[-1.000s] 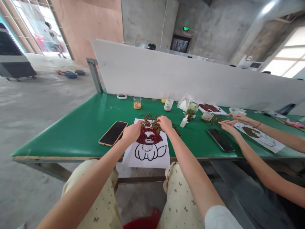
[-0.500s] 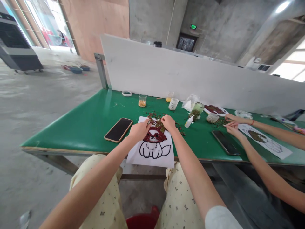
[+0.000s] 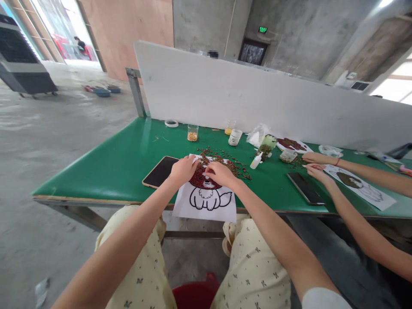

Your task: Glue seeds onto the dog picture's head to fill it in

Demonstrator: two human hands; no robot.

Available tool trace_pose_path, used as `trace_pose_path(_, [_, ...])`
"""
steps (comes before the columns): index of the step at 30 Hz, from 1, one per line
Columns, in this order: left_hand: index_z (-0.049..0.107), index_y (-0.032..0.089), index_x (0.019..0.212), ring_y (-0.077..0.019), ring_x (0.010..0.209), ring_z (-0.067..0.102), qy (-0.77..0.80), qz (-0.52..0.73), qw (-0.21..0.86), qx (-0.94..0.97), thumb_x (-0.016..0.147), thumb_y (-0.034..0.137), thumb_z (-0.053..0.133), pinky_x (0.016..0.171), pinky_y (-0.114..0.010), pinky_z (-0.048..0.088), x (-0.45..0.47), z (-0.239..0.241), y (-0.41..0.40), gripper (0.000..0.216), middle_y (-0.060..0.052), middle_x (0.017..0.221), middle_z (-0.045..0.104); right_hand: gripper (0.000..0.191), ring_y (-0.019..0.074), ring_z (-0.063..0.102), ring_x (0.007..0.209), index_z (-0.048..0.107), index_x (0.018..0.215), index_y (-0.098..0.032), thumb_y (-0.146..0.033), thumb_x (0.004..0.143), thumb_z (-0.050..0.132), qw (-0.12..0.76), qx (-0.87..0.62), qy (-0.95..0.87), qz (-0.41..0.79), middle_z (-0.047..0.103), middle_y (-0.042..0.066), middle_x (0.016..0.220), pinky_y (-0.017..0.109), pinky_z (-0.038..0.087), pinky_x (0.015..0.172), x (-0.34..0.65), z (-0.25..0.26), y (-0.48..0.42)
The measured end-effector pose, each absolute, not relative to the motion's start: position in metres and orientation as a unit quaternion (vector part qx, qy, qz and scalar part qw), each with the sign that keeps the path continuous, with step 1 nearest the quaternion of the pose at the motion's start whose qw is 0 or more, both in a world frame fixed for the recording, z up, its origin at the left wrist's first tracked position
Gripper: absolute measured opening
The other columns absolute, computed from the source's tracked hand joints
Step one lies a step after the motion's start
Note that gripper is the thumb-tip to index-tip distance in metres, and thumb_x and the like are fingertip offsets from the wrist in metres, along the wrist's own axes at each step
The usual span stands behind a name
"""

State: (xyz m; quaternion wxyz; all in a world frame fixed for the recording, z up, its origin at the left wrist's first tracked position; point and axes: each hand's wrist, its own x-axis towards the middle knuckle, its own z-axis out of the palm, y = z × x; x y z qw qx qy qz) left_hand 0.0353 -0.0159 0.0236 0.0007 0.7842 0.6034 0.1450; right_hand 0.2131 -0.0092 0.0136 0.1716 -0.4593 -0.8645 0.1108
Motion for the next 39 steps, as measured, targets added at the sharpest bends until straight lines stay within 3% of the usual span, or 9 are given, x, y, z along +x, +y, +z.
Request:
trace_pose_path(4, [0.05, 0.017, 0.117, -0.0242, 0.089, 0.061, 0.611, 0.137, 0.005, 0.78, 0.095, 0.039, 0.025, 0.069, -0.03, 0.044, 0.033, 0.023, -0.015, 0.039, -0.01, 0.105, 0.062, 0.008, 0.0142, 0.055, 0.079, 0.065, 0.077, -0.018, -0.022, 0.081, 0.06, 0.139, -0.457, -0.867, 0.141, 0.063, 0.003, 0.08, 0.023, 0.033, 0.064, 0.214, 0.013, -0.018])
trace_pose_path(13, [0.055, 0.015, 0.111, -0.0271, 0.091, 0.06, 0.602, 0.175, 0.057, 0.777, 0.093, 0.039, 0.03, 0.075, -0.035, 0.044, 0.033, 0.021, -0.014, 0.039, -0.013, 0.105, 0.062, 0.008, 0.0138, 0.055, 0.075, 0.065, 0.071, -0.018, -0.02, 0.079, 0.062, 0.154, -0.449, -0.865, 0.163, 0.063, 0.002, 0.076, 0.023, 0.032, 0.061, 0.219, 0.008, -0.017])
trace_pose_path(17, [0.065, 0.014, 0.093, -0.0273, 0.097, 0.056, 0.555, 0.234, 0.182, 0.777, 0.083, 0.021, 0.043, 0.086, -0.037, 0.04, 0.036, 0.019, -0.01, 0.026, -0.012, 0.1, 0.064, 0.008, 0.0116, 0.053, 0.066, 0.065, 0.073, -0.017, -0.022, 0.079, 0.061, 0.198, -0.465, -0.837, 0.21, 0.063, 0.001, 0.075, 0.023, 0.033, 0.06, 0.22, 0.011, -0.018])
trace_pose_path(20, [0.069, 0.016, 0.079, -0.0212, 0.086, 0.06, 0.516, 0.224, 0.266, 0.783, 0.071, 0.012, 0.047, 0.079, -0.029, 0.044, 0.042, 0.018, -0.01, 0.024, -0.006, 0.085, 0.068, 0.008, 0.0118, 0.053, 0.067, 0.063, 0.074, -0.016, -0.022, 0.079, 0.059, 0.261, -0.46, -0.815, 0.238, 0.061, 0.001, 0.075, 0.023, 0.036, 0.062, 0.222, 0.015, -0.017])
trace_pose_path(24, [0.07, 0.015, 0.087, -0.0166, 0.072, 0.062, 0.463, 0.227, 0.413, 0.751, 0.07, 0.018, 0.053, 0.065, -0.024, 0.048, 0.048, 0.019, -0.011, 0.024, -0.004, 0.079, 0.068, 0.011, 0.012, 0.053, 0.067, 0.061, 0.076, -0.016, -0.024, 0.081, 0.055, 0.33, -0.447, -0.786, 0.272, 0.06, 0.001, 0.075, 0.024, 0.038, 0.063, 0.223, 0.02, -0.015])
trace_pose_path(28, [0.069, 0.013, 0.092, -0.0145, 0.072, 0.062, 0.384, 0.29, 0.611, 0.628, 0.072, 0.031, 0.064, 0.068, -0.024, 0.049, 0.05, 0.022, -0.011, 0.027, -0.008, 0.088, 0.069, 0.011, 0.0126, 0.053, 0.069, 0.058, 0.075, -0.017, -0.023, 0.082, 0.052, 0.366, -0.429, -0.784, 0.26, 0.059, 0.0, 0.075, 0.025, 0.04, 0.065, 0.225, 0.021, -0.013])
trace_pose_path(32, [0.069, 0.01, 0.084, -0.0144, 0.069, 0.064, 0.361, 0.331, 0.67, 0.558, 0.075, 0.033, 0.066, 0.068, -0.026, 0.051, 0.053, 0.02, -0.01, 0.026, -0.01, 0.079, 0.07, 0.009, 0.0138, 0.053, 0.072, 0.057, 0.076, -0.019, -0.023, 0.082, 0.051, 0.384, -0.434, -0.785, 0.218, 0.057, 0.0, 0.076, 0.026, 0.04, 0.067, 0.223, 0.019, -0.013])
trace_pose_path(39, [0.068, 0.01, 0.078, -0.0121, 0.072, 0.065, 0.357, 0.433, 0.732, 0.386, 0.077, 0.014, 0.065, 0.077, -0.024, 0.052, 0.054, 0.011, -0.006, 0.005, -0.008, 0.077, 0.07, 0.011, 0.0163, 0.051, 0.083, 0.054, 0.081, -0.02, -0.02, 0.086, 0.043, 0.44, -0.42, -0.782, 0.135, 0.055, 0.004, 0.085, 0.029, 0.041, 0.075, 0.206, 0.018, -0.017])
